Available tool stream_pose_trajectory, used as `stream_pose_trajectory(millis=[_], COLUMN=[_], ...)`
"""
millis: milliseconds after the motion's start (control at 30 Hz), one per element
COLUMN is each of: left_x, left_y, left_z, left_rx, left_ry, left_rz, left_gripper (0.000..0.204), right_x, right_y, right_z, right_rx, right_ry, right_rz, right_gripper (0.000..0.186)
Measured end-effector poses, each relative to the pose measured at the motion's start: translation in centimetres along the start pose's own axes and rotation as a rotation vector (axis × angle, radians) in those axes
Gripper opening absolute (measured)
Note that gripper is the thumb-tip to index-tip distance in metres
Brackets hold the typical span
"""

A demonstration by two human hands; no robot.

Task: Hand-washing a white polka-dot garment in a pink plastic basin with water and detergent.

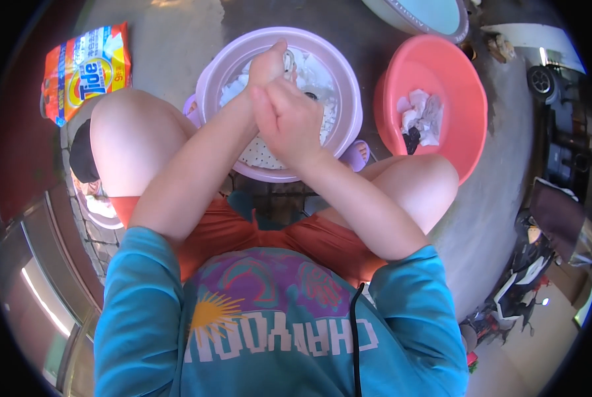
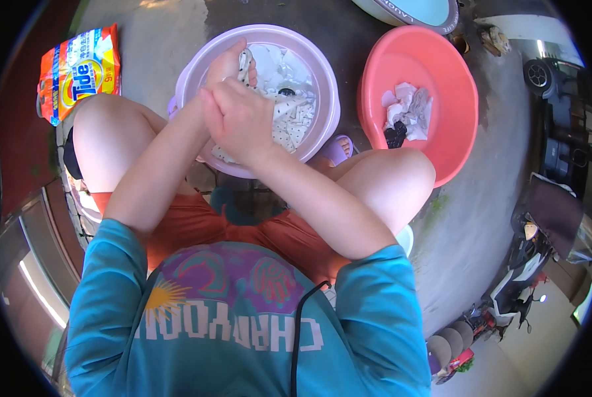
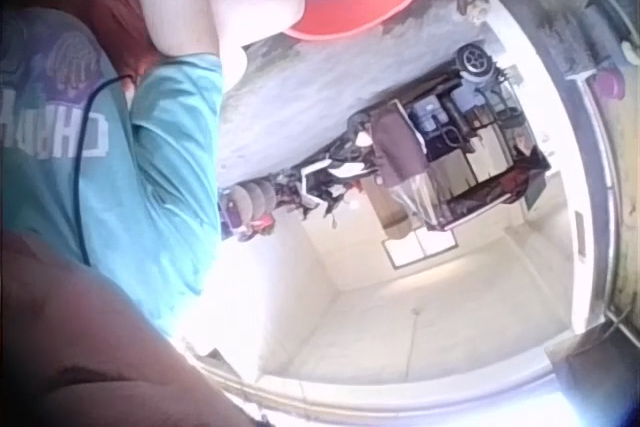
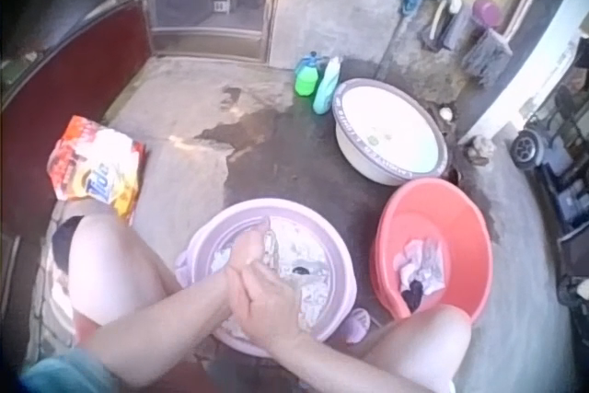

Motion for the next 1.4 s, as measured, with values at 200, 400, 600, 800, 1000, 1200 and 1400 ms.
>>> stream_pose_trajectory(millis=[200,400,600,800,1000,1200,1400], left_x=[1.6,-1.3,-1.2,-1.1,0.6,-4.2,-1.9], left_y=[1.3,2.4,2.5,0.7,0.4,2.4,1.4], left_z=[-0.3,-1.5,-3.3,-4.3,-4.4,-1.5,4.2], left_rx=[0.334,0.242,0.413,0.522,0.370,0.293,0.076], left_ry=[0.053,0.263,0.214,0.445,0.245,0.206,0.136], left_rz=[0.402,0.359,0.331,0.050,0.073,0.122,0.047], left_gripper=[0.028,0.029,0.037,0.042,0.040,0.034,0.037], right_x=[-2.0,-1.4,-1.3,-1.4,-1.9,-0.4,1.8], right_y=[1.0,-0.2,-0.6,2.1,1.7,-2.0,-3.5], right_z=[5.8,10.4,1.3,1.5,8.5,12.1,14.7], right_rx=[-0.596,-0.860,-0.335,-0.090,-0.508,-0.510,-1.053], right_ry=[-0.083,-0.138,-0.056,-0.168,-0.003,0.174,-0.484], right_rz=[-0.432,-0.580,-0.436,-0.417,-0.394,-0.388,-0.209], right_gripper=[0.022,0.021,0.025,0.032,0.033,0.036,0.037])
Point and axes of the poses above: each hand's wrist, its own y-axis away from the middle knuckle, its own x-axis out of the back of the hand, z = x × y, the point moved 9 cm from there along -y, towards the middle knuckle, and after that the axes turned 1 degree about z, right-handed, at the moved point
